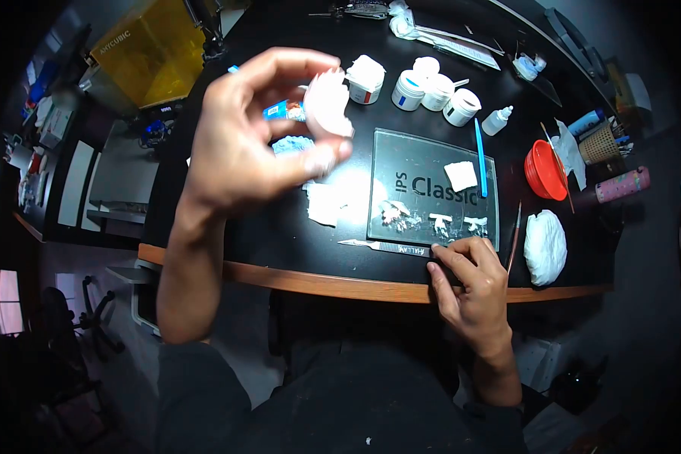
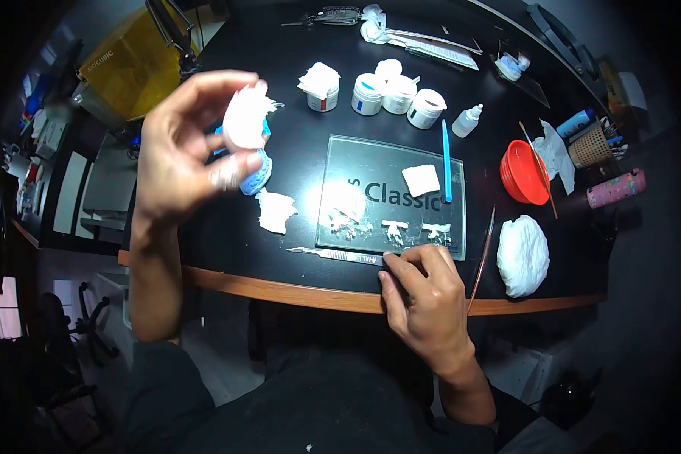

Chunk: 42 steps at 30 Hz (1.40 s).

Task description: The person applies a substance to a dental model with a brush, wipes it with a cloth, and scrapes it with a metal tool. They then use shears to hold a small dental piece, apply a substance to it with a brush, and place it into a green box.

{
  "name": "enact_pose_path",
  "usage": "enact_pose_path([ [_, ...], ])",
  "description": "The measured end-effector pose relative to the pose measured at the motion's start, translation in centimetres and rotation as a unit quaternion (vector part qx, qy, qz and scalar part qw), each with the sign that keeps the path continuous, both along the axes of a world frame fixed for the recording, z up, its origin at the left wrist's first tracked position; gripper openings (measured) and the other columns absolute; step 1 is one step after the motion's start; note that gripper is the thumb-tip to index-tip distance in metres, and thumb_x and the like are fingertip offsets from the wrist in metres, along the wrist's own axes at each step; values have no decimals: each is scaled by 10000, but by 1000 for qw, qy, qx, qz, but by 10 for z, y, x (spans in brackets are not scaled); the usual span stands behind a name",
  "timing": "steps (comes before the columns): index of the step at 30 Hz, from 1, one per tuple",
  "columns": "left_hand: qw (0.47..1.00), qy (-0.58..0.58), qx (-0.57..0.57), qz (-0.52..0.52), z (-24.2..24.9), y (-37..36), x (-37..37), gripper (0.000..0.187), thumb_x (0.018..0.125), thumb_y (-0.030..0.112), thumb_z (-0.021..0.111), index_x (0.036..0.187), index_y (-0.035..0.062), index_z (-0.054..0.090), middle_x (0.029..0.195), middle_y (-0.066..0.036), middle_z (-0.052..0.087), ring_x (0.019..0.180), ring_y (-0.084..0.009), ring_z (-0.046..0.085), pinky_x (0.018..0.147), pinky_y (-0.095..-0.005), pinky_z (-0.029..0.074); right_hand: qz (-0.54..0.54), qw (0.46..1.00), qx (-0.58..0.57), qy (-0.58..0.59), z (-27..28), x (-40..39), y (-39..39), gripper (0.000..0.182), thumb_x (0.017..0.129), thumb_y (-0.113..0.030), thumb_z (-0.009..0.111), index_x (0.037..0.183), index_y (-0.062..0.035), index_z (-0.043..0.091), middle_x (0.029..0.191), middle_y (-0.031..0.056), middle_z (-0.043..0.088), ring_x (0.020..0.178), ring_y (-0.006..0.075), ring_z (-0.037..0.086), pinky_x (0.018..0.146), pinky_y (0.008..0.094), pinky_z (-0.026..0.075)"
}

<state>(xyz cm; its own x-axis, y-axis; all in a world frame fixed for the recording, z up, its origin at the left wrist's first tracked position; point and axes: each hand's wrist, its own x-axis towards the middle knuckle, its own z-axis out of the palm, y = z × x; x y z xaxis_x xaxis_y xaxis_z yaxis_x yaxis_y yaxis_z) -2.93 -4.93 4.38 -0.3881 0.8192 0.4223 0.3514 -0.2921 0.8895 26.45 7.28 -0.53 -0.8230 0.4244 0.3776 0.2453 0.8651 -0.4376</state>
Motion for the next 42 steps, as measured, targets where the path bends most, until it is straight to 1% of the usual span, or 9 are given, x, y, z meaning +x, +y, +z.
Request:
enact_pose_path([
  [2,1000,13,1,-7,-11,-18,13,691,710,51,877,1316,-75,569,1233,-133,616,1137,-194,644,993,-364,586,-6,1000,-6,23,-10,4,0,174,783,2,791,951,15,746,860,125,624,787,267,599,688,376,490],
  [8,996,-54,-53,58,-68,-48,48,632,672,5,889,1245,-65,630,1181,-129,632,1050,-179,695,917,-314,631,41,997,-46,39,-14,12,10,197,763,-34,827,939,13,750,835,107,606,758,247,572,655,361,470],
  [10,993,7,-67,98,-78,-48,53,609,667,2,888,1221,-69,647,1181,-140,635,1027,-180,708,904,-297,631,63,996,-61,35,-10,12,12,201,760,-42,835,933,11,747,836,104,605,756,246,573,650,360,471],
  [14,988,37,-36,146,-79,-45,61,613,661,0,895,1222,-66,655,1194,-147,640,1036,-188,716,906,-292,624,70,995,-69,17,-7,3,9,185,764,-46,832,910,6,732,845,103,595,759,259,583,651,378,484],
  [17,983,84,-76,146,-78,-49,62,655,670,-11,893,1263,-74,621,1256,-148,597,1137,-223,680,981,-335,597,55,997,-55,2,-8,-5,3,152,779,-38,813,887,3,714,852,109,587,770,277,594,664,398,493],
  [20,985,52,-58,157,-83,-51,62,667,662,-10,913,1259,-72,621,1277,-147,586,1133,-222,678,988,-337,594,39,998,-54,-5,-7,-10,-3,121,791,-31,790,858,1,694,850,118,582,785,297,600,681,414,495],
  [23,984,38,-29,174,-83,-48,63,607,655,-23,903,1210,-52,658,1215,-135,630,1061,-196,705,912,-299,620,34,997,-69,-19,-4,-13,-4,114,794,-30,776,834,1,674,851,127,582,796,315,602,697,428,494],
  [38,979,64,-33,192,-84,-49,63,616,646,-5,909,1215,-31,673,1212,-128,624,1044,-179,704,903,-290,607,66,986,-138,-68,1,-16,-2,161,745,-3,741,800,-14,590,799,139,566,753,346,607,667,435,490],
  [42,984,23,-16,178,-85,-49,64,636,652,-46,891,1238,-58,643,1240,-141,605,1089,-200,695,946,-302,609,105,985,-126,-58,3,-19,0,137,762,24,715,819,-17,597,834,146,577,759,350,618,664,441,496],
])
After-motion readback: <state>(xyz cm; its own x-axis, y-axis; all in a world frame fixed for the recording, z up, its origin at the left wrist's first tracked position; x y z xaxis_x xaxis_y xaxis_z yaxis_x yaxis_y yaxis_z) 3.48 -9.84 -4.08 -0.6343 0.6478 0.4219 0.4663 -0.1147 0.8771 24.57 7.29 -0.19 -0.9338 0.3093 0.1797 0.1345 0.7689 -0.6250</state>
